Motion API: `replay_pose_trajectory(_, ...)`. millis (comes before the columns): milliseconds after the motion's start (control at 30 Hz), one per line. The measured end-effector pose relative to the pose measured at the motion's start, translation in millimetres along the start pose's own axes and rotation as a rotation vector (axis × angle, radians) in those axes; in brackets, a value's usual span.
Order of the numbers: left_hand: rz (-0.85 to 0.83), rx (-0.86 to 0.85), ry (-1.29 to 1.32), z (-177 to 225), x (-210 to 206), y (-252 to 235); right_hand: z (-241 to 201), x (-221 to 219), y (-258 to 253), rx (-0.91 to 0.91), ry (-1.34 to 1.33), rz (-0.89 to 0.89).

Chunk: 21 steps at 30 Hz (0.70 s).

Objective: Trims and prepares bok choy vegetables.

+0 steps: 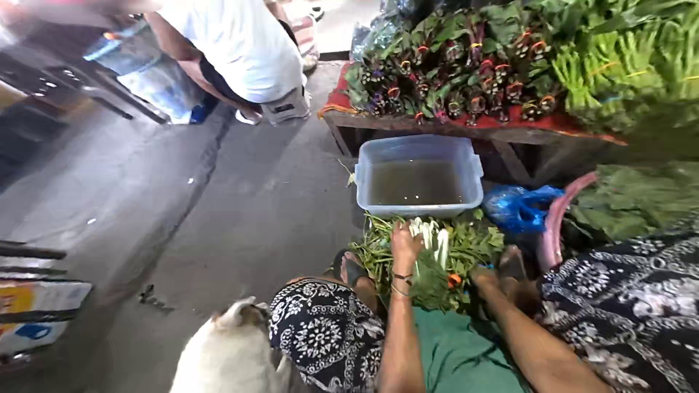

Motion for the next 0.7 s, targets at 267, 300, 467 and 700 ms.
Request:
replay_pose_trajectory(267,-0.048,-0.099,-0.013,22.0,6.1,6.3,-95.6,82.5,69.7,0.204,0.182,0.195)
replay_pose_trajectory(300,-0.084,-0.122,0.032,26.5,5.3,8.5,-108.4,90.4,78.7,0.262,0.245,0.140)
replay_pose_trajectory(467,-0.281,-0.218,0.235,42.5,-4.3,19.2,-145.3,113.9,125.3,0.534,0.164,0.042)
replay_pose_trajectory(700,-0.578,-0.133,0.697,62.7,-13.3,57.0,-135.9,95.0,135.2,0.495,-0.578,-0.194)
Point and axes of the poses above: each hand's wrist, its own y-axis away from the middle knuckle, its own x-axis out of the back of the hand, z = x × y, the point moved 3 cm from there along -y, towards the middle knuckle, and after that the axes turned 8 degrees about -y, right-handed, at the moved point
